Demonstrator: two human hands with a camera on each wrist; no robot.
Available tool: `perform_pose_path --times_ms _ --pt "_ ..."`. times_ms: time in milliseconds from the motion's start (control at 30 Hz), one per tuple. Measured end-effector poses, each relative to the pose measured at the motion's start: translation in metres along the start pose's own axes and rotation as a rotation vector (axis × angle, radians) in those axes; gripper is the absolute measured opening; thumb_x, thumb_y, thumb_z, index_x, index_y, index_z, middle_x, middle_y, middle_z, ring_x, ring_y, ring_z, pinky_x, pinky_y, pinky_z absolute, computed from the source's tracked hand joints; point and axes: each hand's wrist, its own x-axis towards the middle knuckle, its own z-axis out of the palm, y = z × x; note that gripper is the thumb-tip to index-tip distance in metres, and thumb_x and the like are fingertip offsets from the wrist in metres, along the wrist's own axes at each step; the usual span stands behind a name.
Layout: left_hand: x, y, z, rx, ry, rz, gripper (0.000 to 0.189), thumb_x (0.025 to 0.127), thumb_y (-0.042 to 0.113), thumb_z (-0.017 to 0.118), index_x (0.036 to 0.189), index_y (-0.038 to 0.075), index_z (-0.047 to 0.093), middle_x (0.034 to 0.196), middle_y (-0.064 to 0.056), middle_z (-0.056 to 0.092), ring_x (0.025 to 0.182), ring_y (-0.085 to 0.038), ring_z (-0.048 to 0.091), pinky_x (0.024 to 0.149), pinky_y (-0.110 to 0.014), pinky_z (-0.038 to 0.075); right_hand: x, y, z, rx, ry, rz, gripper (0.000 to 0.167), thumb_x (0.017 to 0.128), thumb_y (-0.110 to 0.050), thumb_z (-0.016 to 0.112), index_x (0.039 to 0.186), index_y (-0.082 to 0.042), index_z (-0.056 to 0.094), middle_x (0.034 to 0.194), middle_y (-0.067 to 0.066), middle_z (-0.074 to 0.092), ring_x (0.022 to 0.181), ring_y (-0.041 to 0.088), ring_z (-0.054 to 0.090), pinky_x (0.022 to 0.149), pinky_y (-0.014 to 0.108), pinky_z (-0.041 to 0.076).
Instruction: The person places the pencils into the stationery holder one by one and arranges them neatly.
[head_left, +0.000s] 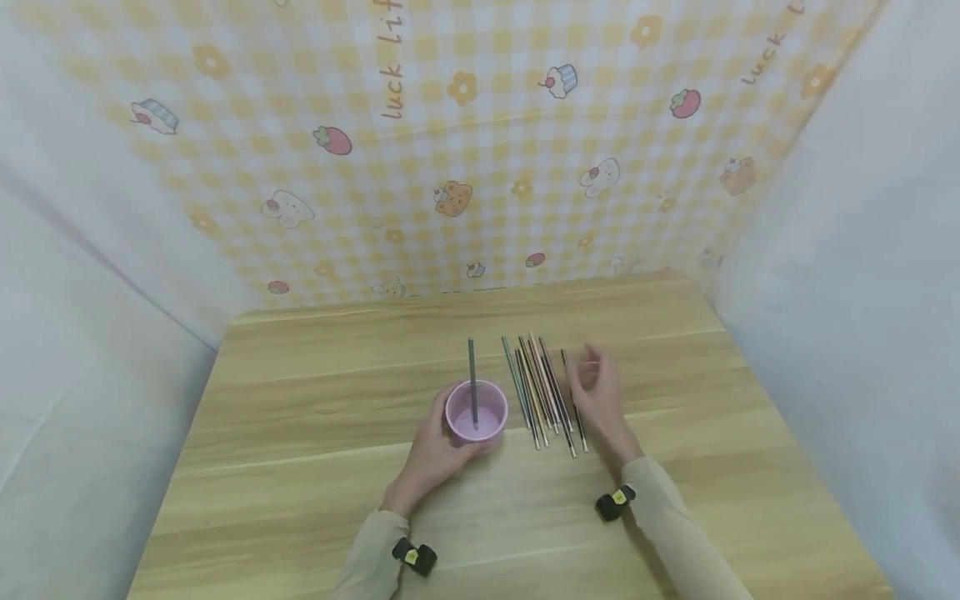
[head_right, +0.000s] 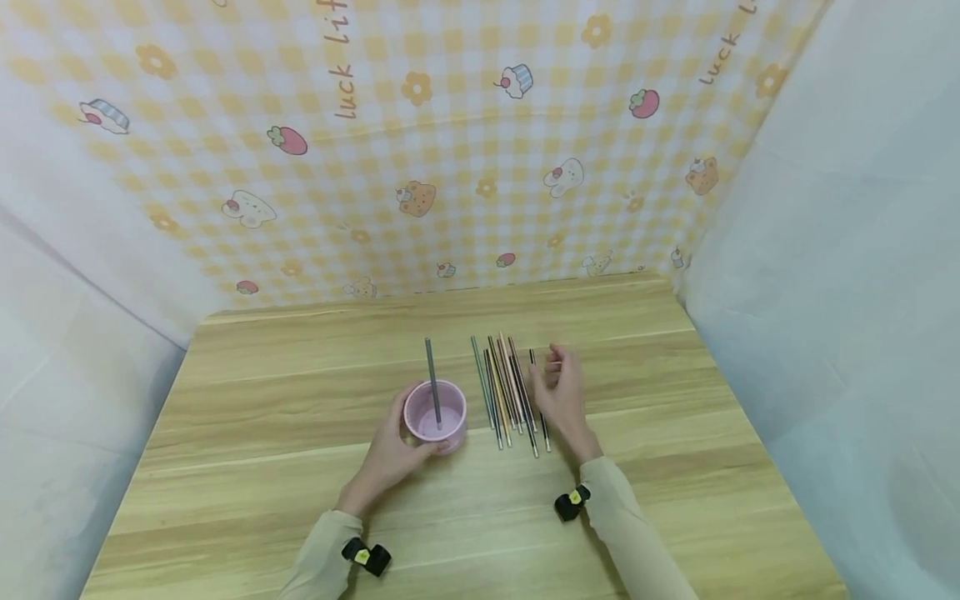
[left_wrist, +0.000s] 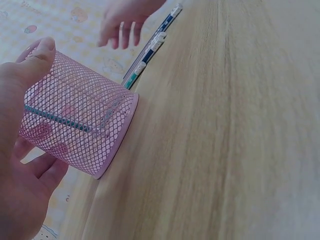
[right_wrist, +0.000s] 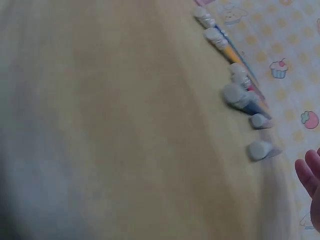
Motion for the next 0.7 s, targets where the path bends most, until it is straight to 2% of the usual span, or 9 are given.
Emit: perform_pose_path --times_ms 167,300,400,467,700 --pt "-0.0002 0.0008 -0.0003 -0.014 0.003 0.005 0.101 0.068 0.017 0.095 0.151 0.027 0.038 0.146 -0.006 0.053 0.137 -0.031 0.051 0.113 -0.053 0.045 -0.0063 0.0065 0.0011 -0.047 -0.034 -0.016 0.056 0.097 -0.023 0.068 0.141 0.003 0.047 0.117 0.018 0.062 0.094 0.028 0.064 0.076 0.033 0.06" --pt "-0.0001 0.0022 -0.0004 -0.02 0.006 0.011 0.101 0.067 0.018 0.095 0.151 0.027 0.039 0.145 -0.006 0.054 0.136 -0.031 0.052 0.113 -0.053 0.045 -0.0077 0.007 0.0019 -0.113 -0.055 0.019 0.049 0.095 -0.025 0.07 0.132 0.003 0.055 0.111 0.017 0.065 0.094 0.028 0.063 0.08 0.039 0.058" --pt "0.0 0.003 -0.0003 -0.024 0.009 0.011 0.101 0.067 0.019 0.096 0.15 0.027 0.04 0.145 -0.006 0.055 0.135 -0.031 0.052 0.113 -0.054 0.045 -0.007 0.0067 0.0029 -0.174 -0.079 0.04 0.046 0.095 -0.025 0.07 0.129 0.003 0.057 0.112 0.017 0.065 0.095 0.03 0.062 0.082 0.043 0.058" --pt "0.0001 0.003 -0.0002 -0.025 0.011 0.013 0.101 0.066 0.02 0.096 0.151 0.027 0.04 0.144 -0.007 0.055 0.135 -0.032 0.053 0.112 -0.054 0.045 -0.0054 0.0065 0.004 -0.213 -0.087 0.028 0.045 0.094 -0.021 0.071 0.128 0.006 0.058 0.113 0.02 0.065 0.095 0.032 0.063 0.082 0.045 0.058" --pt "-0.0006 0.0024 -0.0004 -0.004 0.009 0.02 0.101 0.068 0.026 0.095 0.151 0.026 0.038 0.145 -0.007 0.054 0.134 -0.031 0.053 0.112 -0.053 0.047 -0.0025 0.0007 0.0055 -0.24 -0.06 0.082 0.037 0.091 -0.004 0.066 0.125 0.008 0.058 0.104 0.021 0.067 0.089 0.032 0.067 0.077 0.042 0.062"
